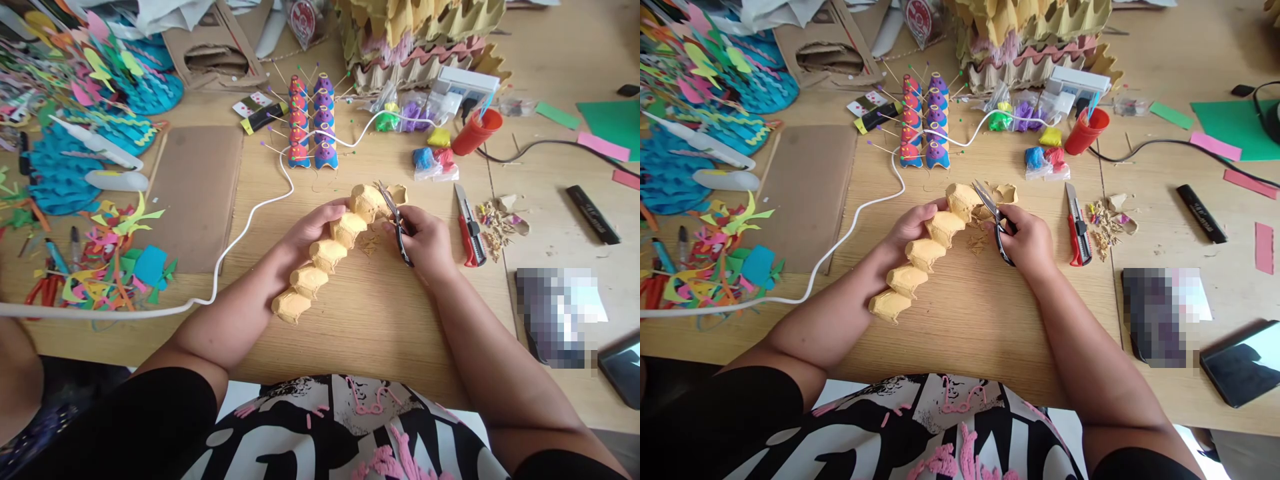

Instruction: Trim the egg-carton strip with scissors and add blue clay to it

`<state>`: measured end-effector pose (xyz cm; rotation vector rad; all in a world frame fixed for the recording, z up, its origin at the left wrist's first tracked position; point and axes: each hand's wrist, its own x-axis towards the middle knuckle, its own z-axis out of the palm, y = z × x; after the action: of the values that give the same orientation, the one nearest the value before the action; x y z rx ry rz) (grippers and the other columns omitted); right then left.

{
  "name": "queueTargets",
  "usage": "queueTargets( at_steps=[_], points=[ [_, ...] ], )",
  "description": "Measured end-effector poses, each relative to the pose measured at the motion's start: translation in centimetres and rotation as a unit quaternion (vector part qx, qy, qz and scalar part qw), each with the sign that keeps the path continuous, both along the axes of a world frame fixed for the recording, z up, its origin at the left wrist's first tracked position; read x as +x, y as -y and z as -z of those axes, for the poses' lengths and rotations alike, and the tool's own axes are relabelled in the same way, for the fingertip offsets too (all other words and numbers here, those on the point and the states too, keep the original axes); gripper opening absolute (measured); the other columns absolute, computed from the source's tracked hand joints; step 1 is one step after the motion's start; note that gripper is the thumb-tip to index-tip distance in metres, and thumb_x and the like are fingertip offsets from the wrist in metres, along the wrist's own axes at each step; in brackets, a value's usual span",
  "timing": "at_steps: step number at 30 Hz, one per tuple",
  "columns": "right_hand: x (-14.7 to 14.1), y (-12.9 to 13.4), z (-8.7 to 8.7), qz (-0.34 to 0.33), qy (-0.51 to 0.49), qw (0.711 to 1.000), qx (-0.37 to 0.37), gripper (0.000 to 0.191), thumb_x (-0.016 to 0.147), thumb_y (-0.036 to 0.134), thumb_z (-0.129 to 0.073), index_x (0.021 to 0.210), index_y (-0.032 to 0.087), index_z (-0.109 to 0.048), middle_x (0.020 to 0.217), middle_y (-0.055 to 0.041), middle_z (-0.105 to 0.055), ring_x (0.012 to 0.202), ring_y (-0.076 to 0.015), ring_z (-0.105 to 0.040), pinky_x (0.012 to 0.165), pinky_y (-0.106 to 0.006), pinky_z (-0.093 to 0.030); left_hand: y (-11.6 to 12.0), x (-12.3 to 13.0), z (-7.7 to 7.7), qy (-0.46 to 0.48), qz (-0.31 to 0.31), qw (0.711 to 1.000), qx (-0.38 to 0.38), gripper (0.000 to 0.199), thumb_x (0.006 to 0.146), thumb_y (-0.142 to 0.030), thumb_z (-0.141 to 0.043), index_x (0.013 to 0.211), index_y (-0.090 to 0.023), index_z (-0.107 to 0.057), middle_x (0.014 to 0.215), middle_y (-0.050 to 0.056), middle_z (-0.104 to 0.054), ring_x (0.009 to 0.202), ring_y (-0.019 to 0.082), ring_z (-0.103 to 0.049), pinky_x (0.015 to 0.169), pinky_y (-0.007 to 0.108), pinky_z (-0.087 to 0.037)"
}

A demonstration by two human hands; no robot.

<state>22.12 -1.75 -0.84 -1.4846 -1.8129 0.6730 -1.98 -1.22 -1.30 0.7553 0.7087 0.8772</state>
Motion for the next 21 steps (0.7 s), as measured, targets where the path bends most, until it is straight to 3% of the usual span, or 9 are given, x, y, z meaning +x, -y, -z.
queueTargets(
  at_steps=[4, 9, 11, 14, 21],
  points=[
    [0.1, -0.1, 0.2, 0.024, 0.002, 1.000, -0.004, 0.051, 0.090, 0.074, -0.072, 0.083, 0.024, -0.070, 0.066, 0.0013, -0.059, 0.063, -0.0160, -0.051, 0.062, -0.031, -0.037, 0.2, 0.2, -0.6, 0.011, -0.004, 1.000, -0.008, 0.043, 0.077, -0.057, -0.080, 0.107, -0.027, -0.080, 0.079, 0.005, -0.074, 0.073, 0.023, -0.070, 0.060, 0.031, -0.050],
    [-0.2, 0.0, 0.7, 0.055, -0.080, 0.995, -0.018, 0.053, 0.087, 0.076, -0.075, 0.090, 0.023, -0.071, 0.069, 0.0013, -0.059, 0.062, -0.0155, -0.050, 0.061, -0.031, -0.039, 0.2, 0.3, -0.8, 0.014, -0.010, 1.000, 0.010, 0.043, 0.078, -0.058, -0.080, 0.107, -0.027, -0.080, 0.083, 0.005, -0.076, 0.079, 0.022, -0.072, 0.064, 0.030, -0.051],
    [-0.5, 0.3, 0.6, 0.055, -0.114, 0.991, -0.034, 0.054, 0.086, 0.077, -0.076, 0.092, 0.024, -0.070, 0.068, 0.0024, -0.056, 0.061, -0.0146, -0.046, 0.059, -0.031, -0.037, 0.1, 0.5, -0.7, 0.010, -0.012, 1.000, 0.022, 0.042, 0.078, -0.059, -0.081, 0.106, -0.027, -0.079, 0.085, 0.005, -0.077, 0.083, 0.023, -0.074, 0.066, 0.031, -0.053],
    [-0.9, 0.7, 0.4, 0.036, -0.137, 0.989, -0.038, 0.058, 0.082, 0.079, -0.079, 0.096, 0.024, -0.069, 0.067, 0.0042, -0.051, 0.060, -0.0141, -0.042, 0.058, -0.031, -0.034, -0.1, 0.9, -0.2, 0.002, -0.014, 0.999, 0.034, 0.045, 0.074, -0.059, -0.090, 0.103, -0.027, -0.077, 0.085, 0.004, -0.076, 0.074, 0.019, -0.070, 0.063, 0.029, -0.052],
    [-0.9, 0.5, 0.8, 0.022, -0.104, 0.994, -0.020, 0.067, 0.076, 0.087, -0.079, 0.101, 0.026, -0.068, 0.073, 0.0025, -0.057, 0.066, -0.0168, -0.050, 0.063, -0.032, -0.040, -0.1, 1.5, 0.2, -0.009, 0.040, 0.998, 0.057, 0.064, 0.067, -0.052, -0.103, 0.113, -0.020, -0.070, 0.086, 0.001, -0.075, 0.067, 0.012, -0.069, 0.060, 0.022, -0.051]
  ],
)
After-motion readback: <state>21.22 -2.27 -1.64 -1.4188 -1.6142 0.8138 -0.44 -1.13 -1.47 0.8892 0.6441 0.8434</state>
